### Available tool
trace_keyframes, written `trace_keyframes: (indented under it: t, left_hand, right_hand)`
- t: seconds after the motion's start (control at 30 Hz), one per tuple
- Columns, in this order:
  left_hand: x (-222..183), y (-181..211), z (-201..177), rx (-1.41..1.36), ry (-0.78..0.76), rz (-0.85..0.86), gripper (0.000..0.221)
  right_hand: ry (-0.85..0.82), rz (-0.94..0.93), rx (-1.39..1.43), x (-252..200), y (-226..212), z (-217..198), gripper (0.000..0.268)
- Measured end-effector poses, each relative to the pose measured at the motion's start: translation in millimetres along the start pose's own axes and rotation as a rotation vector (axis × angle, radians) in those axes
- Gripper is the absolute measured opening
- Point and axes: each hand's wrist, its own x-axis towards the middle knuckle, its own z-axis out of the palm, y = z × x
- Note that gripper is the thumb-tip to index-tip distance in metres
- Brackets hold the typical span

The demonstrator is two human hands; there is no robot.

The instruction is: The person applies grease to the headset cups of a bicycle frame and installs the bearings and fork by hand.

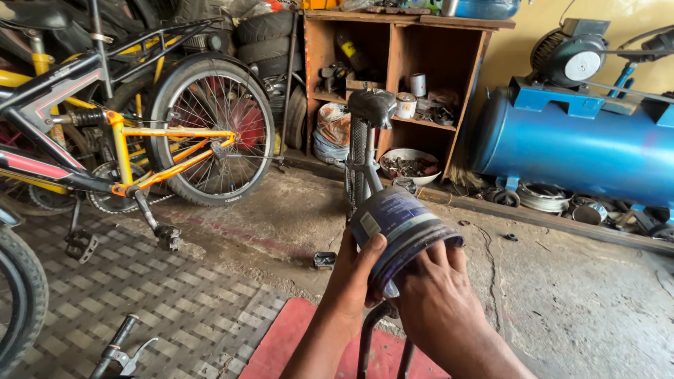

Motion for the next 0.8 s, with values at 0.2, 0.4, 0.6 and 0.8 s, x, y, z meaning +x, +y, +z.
trace_keyframes:
  t: [0.2, 0.4, 0.6, 0.8]
  left_hand:
    - [6, 2, -1, -0.136, 0.074, -0.214, 0.072]
    - [4, 19, -2, -0.277, 0.074, -0.321, 0.075]
    - [2, 2, -2, -0.119, -0.066, -0.425, 0.079]
    - [25, -59, -28, -0.169, 0.270, -0.556, 0.052]
  right_hand:
    - [0.082, 0.082, 0.118, 1, 6, -16, 0.061]
    - [0.398, 0.272, 0.795, -2, 27, -10, 0.081]
    - [0.177, 0.632, 1.322, -1, 65, 1, 0.089]
    - [0.131, 0.730, 1.723, -31, 155, 44, 0.078]
